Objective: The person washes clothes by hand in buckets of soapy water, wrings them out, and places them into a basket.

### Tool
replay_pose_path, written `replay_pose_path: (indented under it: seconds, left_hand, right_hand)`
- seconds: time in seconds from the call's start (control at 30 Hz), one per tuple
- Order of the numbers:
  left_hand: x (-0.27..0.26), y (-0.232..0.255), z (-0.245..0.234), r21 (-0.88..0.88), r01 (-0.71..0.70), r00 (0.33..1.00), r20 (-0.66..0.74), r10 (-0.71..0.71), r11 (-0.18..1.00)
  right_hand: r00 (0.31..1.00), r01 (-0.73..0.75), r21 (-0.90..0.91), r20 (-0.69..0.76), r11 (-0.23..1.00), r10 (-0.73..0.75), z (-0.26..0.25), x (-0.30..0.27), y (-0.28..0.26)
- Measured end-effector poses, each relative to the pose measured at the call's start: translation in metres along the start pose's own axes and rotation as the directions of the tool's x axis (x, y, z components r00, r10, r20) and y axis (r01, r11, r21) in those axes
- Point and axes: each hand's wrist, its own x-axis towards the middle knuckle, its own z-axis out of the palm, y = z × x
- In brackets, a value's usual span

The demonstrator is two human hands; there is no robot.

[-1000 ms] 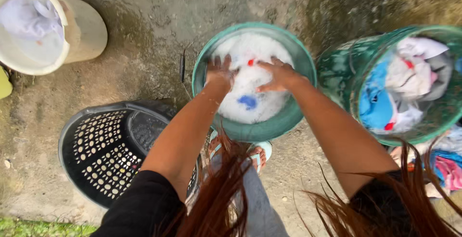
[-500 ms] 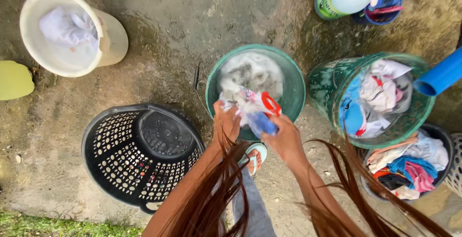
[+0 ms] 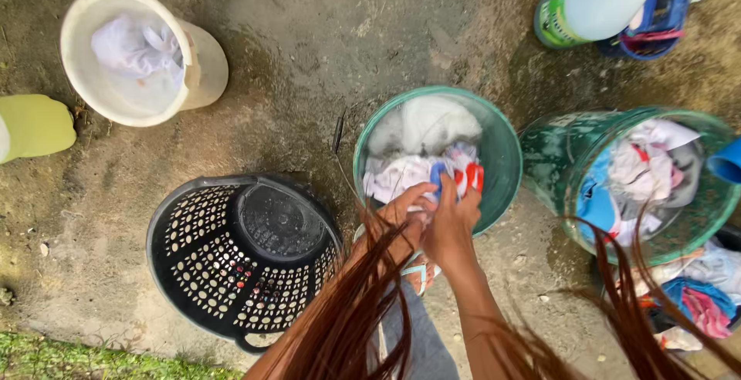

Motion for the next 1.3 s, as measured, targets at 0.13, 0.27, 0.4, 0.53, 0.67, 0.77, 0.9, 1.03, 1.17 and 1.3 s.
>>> replay_pose_path:
  seconds: [0.13, 0.27, 0.4, 0.53, 0.67, 0.77, 0.9, 1.03, 1.17, 1.3]
  left_hand:
    - [0.019, -0.069, 0.001, 0.208, -0.368, 0.93, 0.063, 0.363, 0.906]
    - [0.011, -0.088, -0.022, 0.309, -0.228, 0.971, -0.002, 0.24, 0.923]
    - [0.003, -0.104, -0.052, 0.256, 0.174, 0.983, 0.017, -0.184, 0.951]
    - [0.004, -0.093, -0.074, 0.422, -0.051, 0.998, -0.008, 0.06, 0.905]
    - [0.017, -0.057, -0.061, 0.682, -0.352, 0.936, 0.254, 0.243, 0.641]
    - [0.031, -0.035, -0.017, 0.748, -0.324, 0.942, 0.2, 0.269, 0.579]
    - [0.011, 0.005, 0.004, 0.348, -0.774, 0.633, 0.454, 0.628, 0.529]
    - [0.007, 0.088, 0.025, 0.065, -0.27, 0.814, 0.548, 0.192, 0.961]
    - [-0.012, 0.203, 0.009, 0.293, -0.116, 0.878, 0.477, -0.04, 0.949]
    - [-0.034, 0.278, 0.032, 0.242, -0.542, 0.746, 0.579, 0.328, 0.805]
  right_hand:
    - [0.94, -0.264, -0.034, 0.215, 0.964, 0.265, 0.168, 0.103, 0.113]
    - [0.841, -0.454, -0.011, 0.327, 0.891, 0.432, 0.252, 0.15, 0.146]
    - [0.784, -0.596, 0.261, 0.394, 0.759, 0.48, 0.232, 0.136, 0.143]
    - [0.76, -0.634, 0.734, 0.531, 0.243, 0.375, 0.146, 0.059, 0.091]
    - [0.765, -0.625, 0.777, 0.589, 0.078, 0.259, -0.023, -0.044, -0.001]
    - [0.702, -0.699, 0.71, 0.66, 0.084, 0.267, -0.129, -0.108, -0.047]
    - [0.719, -0.668, 0.745, 0.647, -0.006, 0.253, -0.205, -0.131, -0.045]
    - [0.808, -0.493, 0.864, 0.499, -0.103, 0.313, -0.247, -0.137, 0.0]
    - [0.757, -0.56, 0.822, 0.556, -0.098, 0.344, -0.264, -0.116, 0.03]
    - [0.651, -0.644, 0.673, 0.732, -0.364, 0.203, -0.226, -0.07, 0.025]
